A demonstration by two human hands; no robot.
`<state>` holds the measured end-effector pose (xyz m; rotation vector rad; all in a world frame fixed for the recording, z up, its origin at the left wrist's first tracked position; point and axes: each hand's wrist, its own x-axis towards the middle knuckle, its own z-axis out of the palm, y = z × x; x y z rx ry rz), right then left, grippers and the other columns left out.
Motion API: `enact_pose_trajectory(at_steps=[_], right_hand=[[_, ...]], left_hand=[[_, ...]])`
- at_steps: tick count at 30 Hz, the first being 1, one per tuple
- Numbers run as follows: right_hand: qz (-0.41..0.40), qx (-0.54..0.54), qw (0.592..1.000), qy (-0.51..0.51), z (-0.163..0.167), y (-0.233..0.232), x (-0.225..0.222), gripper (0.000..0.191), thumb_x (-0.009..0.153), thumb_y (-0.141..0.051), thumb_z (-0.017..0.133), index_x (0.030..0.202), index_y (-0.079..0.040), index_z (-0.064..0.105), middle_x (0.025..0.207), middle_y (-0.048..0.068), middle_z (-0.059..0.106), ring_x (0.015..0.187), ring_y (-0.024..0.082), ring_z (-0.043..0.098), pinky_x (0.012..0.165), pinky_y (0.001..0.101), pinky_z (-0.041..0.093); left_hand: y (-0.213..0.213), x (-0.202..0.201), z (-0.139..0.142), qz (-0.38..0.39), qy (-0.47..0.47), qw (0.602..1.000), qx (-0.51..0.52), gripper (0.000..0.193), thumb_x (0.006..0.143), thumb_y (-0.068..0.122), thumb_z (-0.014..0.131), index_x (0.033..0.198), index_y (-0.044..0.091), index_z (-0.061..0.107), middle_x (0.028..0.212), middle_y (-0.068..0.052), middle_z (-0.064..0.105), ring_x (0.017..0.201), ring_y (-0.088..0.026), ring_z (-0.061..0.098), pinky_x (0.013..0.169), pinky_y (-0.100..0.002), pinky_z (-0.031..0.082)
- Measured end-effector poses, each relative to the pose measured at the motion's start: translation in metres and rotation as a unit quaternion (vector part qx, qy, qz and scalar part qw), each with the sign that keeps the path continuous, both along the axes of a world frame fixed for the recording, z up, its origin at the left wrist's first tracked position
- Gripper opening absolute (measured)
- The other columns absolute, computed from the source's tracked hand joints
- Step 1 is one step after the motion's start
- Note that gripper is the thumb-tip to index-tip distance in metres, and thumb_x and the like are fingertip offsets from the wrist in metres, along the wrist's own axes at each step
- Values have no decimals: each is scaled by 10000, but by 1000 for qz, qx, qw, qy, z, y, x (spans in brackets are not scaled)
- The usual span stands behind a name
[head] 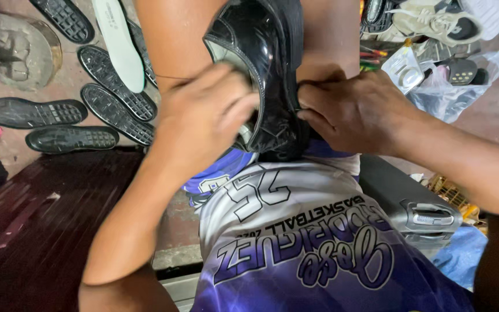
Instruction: The person sits on the floor and hand-sews the upper of a black shoe using a needle and thread. They repeatedly pass the needle through the shoe material and pull the thread tight to secure the seam.
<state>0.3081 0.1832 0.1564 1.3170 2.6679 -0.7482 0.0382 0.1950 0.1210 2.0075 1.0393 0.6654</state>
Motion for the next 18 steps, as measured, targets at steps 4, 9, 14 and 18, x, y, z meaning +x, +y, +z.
enact_pose_trajectory(at_steps=[4,9,14,18], right_hand=[[-46,-33,998,1,5,-9,9,229,963,-301,726,927,-100,623,671,75,662,579,311,656,498,440,494],[-55,-33,997,45,-5,-16,18,166,996,-245,697,937,-102,639,713,75,670,605,288,667,540,424,503],[-70,-2,992,106,-7,-28,21,126,998,-213,682,967,-101,634,816,63,692,726,284,693,608,420,516],[-82,13,989,119,-9,-34,24,140,991,-233,686,969,-102,641,839,57,693,732,284,692,612,421,518]], left_hand=[[-7,-41,27,165,128,976,52,76,1074,99,654,1031,41,631,1036,-120,599,893,-285,637,780,-368,508],[-19,-23,42,187,145,969,69,81,1066,67,687,1114,17,645,1149,-159,616,891,-304,657,756,-361,531],[-4,29,18,-80,158,982,-58,177,838,67,703,1005,12,686,1075,-202,699,889,-409,695,801,-484,529],[-1,28,1,-118,203,963,-129,33,871,67,657,881,39,671,902,-231,690,862,-436,674,794,-525,500]])
